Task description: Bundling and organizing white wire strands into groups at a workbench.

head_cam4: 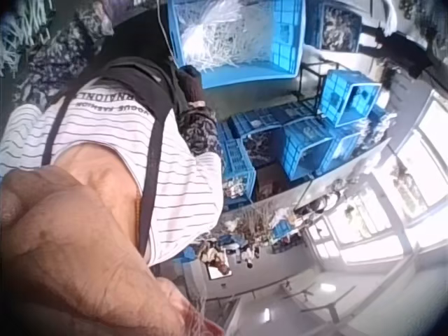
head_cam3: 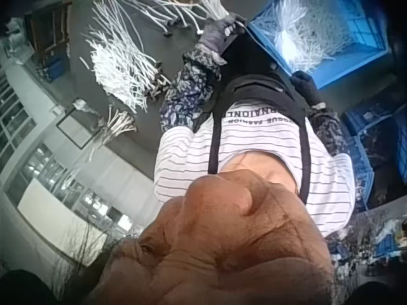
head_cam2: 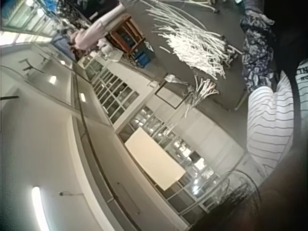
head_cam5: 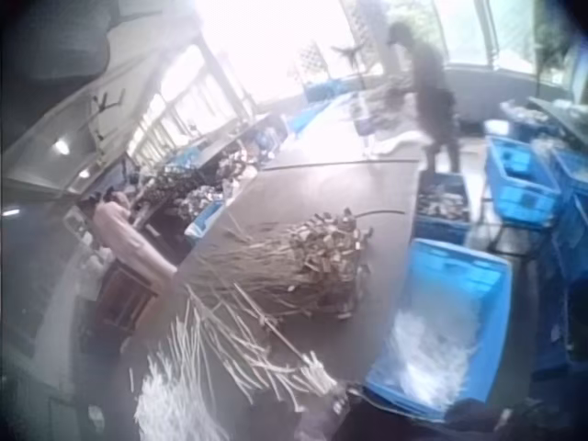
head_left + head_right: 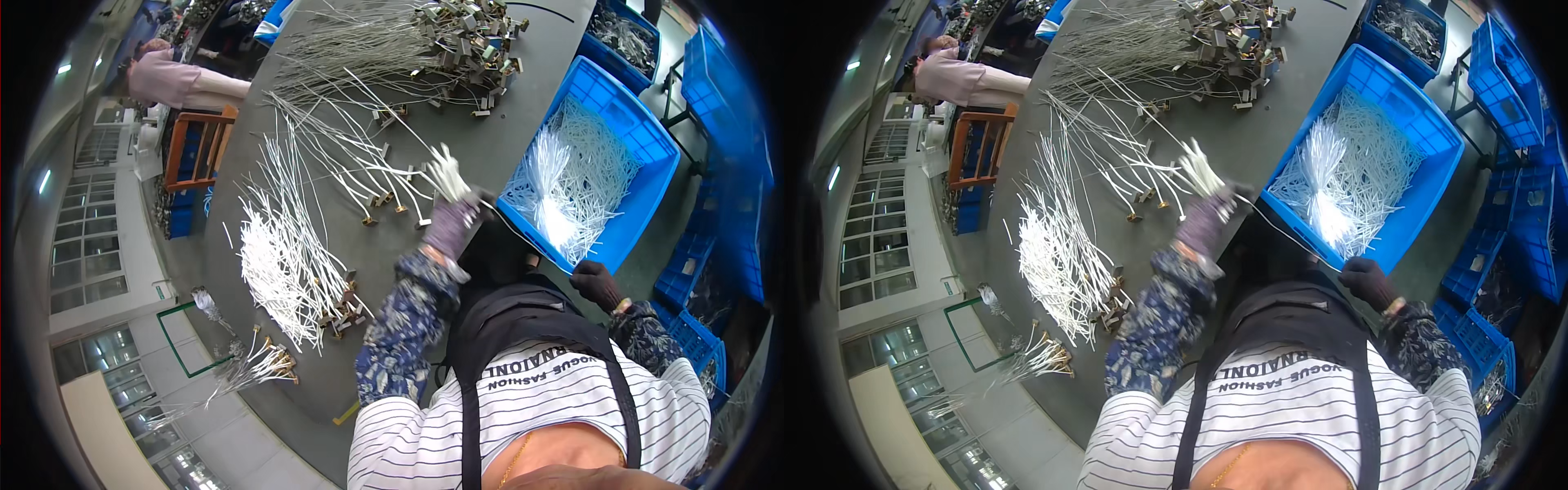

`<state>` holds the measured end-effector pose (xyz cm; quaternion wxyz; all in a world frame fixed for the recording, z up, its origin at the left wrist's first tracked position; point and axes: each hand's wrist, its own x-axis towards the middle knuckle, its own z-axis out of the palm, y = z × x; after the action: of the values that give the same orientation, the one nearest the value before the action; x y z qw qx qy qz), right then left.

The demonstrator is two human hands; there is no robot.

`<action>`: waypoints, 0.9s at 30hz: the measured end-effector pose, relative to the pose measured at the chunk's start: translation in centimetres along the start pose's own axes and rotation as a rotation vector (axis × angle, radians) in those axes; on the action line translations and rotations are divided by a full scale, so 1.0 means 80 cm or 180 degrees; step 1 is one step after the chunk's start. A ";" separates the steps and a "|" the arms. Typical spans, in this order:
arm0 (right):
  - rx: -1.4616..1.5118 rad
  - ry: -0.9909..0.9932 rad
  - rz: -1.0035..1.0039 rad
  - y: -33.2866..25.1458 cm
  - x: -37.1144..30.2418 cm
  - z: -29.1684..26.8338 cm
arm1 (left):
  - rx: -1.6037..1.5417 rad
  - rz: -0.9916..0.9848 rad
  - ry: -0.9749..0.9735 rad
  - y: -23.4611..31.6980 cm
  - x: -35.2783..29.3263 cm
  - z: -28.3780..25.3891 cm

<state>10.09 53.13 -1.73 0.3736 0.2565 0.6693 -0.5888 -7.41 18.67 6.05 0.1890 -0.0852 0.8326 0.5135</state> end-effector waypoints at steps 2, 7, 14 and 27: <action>-0.0222 -0.0101 -0.0147 -0.026 0.017 0.015 | -0.1618 -0.0027 0.0303 -0.049 0.003 -0.004; -0.0900 -0.0409 -0.0844 -0.091 0.044 0.039 | -0.3465 -0.1066 0.1475 -0.033 -0.009 -0.080; -0.1413 -0.1171 -0.2819 -0.270 0.101 0.224 | -0.2528 -0.0529 0.1470 -0.136 0.017 -0.018; -0.4216 0.0855 -0.3226 -0.406 0.268 0.271 | -0.3284 -0.0383 0.0721 -0.124 0.003 -0.101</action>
<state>-23.68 24.11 -0.19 0.0547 -0.2789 0.9491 -0.1357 -6.17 6.98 1.05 0.0606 -0.2696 0.4807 0.8322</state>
